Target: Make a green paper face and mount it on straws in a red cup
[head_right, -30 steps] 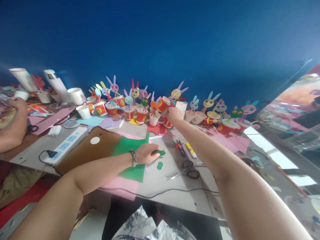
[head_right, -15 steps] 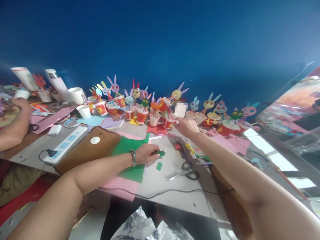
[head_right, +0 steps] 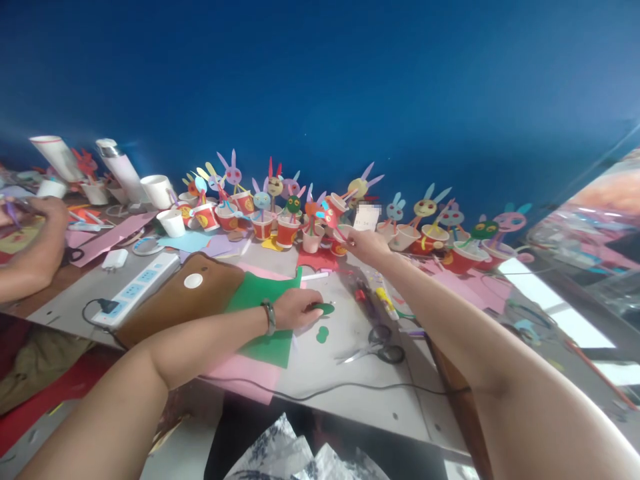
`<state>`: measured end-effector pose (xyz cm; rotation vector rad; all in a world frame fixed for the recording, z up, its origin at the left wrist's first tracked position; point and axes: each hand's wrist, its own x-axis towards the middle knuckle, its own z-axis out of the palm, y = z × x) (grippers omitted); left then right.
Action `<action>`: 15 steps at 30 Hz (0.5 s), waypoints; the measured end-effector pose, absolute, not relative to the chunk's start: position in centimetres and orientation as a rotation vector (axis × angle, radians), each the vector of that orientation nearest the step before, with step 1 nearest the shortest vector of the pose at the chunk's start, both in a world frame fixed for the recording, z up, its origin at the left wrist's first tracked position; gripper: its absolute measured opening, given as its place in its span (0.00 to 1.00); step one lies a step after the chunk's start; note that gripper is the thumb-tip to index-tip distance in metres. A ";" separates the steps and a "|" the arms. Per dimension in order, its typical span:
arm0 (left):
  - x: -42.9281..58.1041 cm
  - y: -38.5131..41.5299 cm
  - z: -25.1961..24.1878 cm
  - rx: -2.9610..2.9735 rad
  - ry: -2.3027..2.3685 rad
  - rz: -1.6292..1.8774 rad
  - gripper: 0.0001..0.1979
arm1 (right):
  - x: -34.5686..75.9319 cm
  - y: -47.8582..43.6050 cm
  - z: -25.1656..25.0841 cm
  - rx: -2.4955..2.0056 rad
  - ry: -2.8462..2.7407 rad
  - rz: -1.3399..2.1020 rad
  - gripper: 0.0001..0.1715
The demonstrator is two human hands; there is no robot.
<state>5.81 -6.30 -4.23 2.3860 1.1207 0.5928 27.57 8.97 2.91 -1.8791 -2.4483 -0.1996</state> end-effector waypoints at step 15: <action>5.9 -6.2 -4.5 2.408 1.119 0.597 0.06 | 21.6 8.0 4.0 -2.119 -2.253 -0.189 0.26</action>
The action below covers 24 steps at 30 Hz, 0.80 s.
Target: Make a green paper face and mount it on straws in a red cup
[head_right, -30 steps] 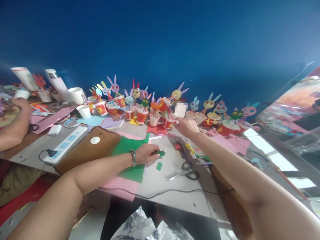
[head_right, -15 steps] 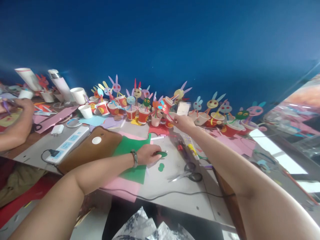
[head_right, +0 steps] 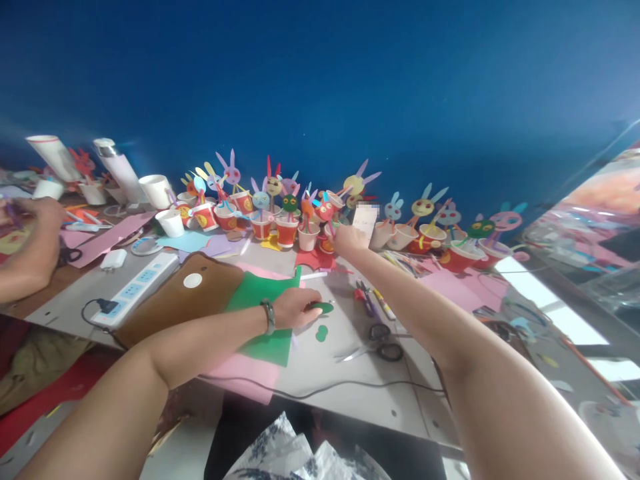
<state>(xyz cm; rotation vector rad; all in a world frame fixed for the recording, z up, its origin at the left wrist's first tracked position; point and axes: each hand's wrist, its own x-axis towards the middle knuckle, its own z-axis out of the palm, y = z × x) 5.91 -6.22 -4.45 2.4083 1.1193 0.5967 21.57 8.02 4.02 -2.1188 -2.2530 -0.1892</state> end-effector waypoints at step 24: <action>5.8 -6.0 -4.5 2.169 1.105 0.912 0.04 | 27.5 -4.1 4.5 -1.779 -2.331 0.068 0.19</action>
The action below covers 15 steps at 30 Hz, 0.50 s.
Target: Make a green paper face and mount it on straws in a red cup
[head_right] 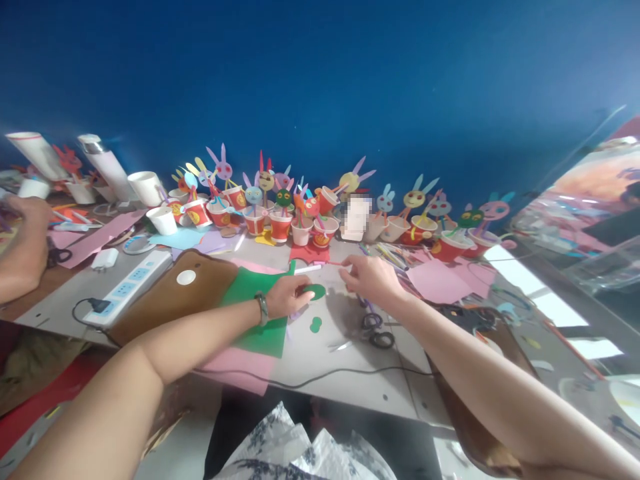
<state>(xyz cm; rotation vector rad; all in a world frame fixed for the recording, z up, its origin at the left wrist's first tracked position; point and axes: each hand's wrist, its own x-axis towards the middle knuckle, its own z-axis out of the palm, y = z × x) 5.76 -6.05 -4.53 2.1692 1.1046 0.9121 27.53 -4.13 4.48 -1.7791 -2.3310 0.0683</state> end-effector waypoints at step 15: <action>5.5 -5.7 -4.1 1.842 0.921 0.972 0.19 | 26.3 -8.1 -1.0 -1.350 -2.066 0.651 0.16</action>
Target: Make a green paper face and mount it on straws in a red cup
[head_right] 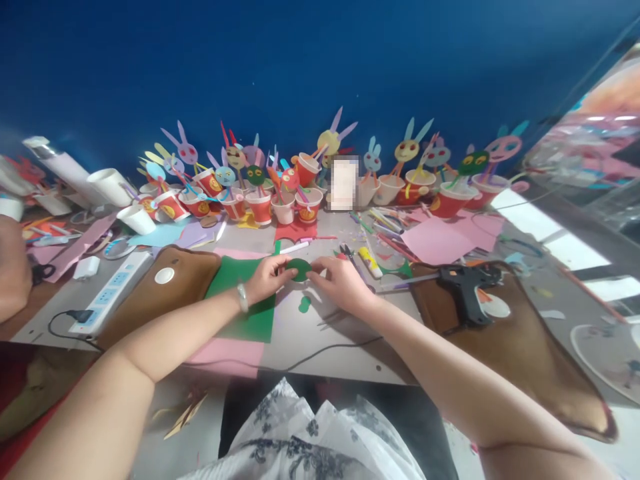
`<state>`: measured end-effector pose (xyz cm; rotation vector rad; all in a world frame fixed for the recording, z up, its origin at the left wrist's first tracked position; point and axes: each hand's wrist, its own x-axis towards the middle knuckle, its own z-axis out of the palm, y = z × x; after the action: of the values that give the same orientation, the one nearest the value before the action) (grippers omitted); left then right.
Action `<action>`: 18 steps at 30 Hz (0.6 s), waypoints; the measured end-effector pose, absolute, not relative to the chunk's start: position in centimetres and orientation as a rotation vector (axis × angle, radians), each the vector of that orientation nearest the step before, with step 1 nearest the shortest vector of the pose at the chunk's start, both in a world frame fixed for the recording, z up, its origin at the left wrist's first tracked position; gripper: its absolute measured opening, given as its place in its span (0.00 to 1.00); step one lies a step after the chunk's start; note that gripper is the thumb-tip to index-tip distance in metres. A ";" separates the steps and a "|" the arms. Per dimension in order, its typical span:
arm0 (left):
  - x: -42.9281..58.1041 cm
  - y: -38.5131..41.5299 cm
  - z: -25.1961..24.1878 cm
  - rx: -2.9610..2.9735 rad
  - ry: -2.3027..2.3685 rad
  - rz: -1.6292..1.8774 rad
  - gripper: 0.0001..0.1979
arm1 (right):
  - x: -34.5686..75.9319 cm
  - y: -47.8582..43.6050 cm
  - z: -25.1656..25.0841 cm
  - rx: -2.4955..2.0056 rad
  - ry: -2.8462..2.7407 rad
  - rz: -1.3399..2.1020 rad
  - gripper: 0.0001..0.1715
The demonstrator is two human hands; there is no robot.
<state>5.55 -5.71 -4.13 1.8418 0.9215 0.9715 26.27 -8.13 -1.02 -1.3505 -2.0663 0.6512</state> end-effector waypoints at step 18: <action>6.4 -6.4 -4.4 2.049 1.158 0.935 0.14 | 27.6 -7.1 -2.8 -1.589 -2.198 0.662 0.13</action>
<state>6.37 -6.39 -4.41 2.0486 1.1580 0.9353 27.59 -7.06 -2.79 -1.5890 -2.1978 0.6624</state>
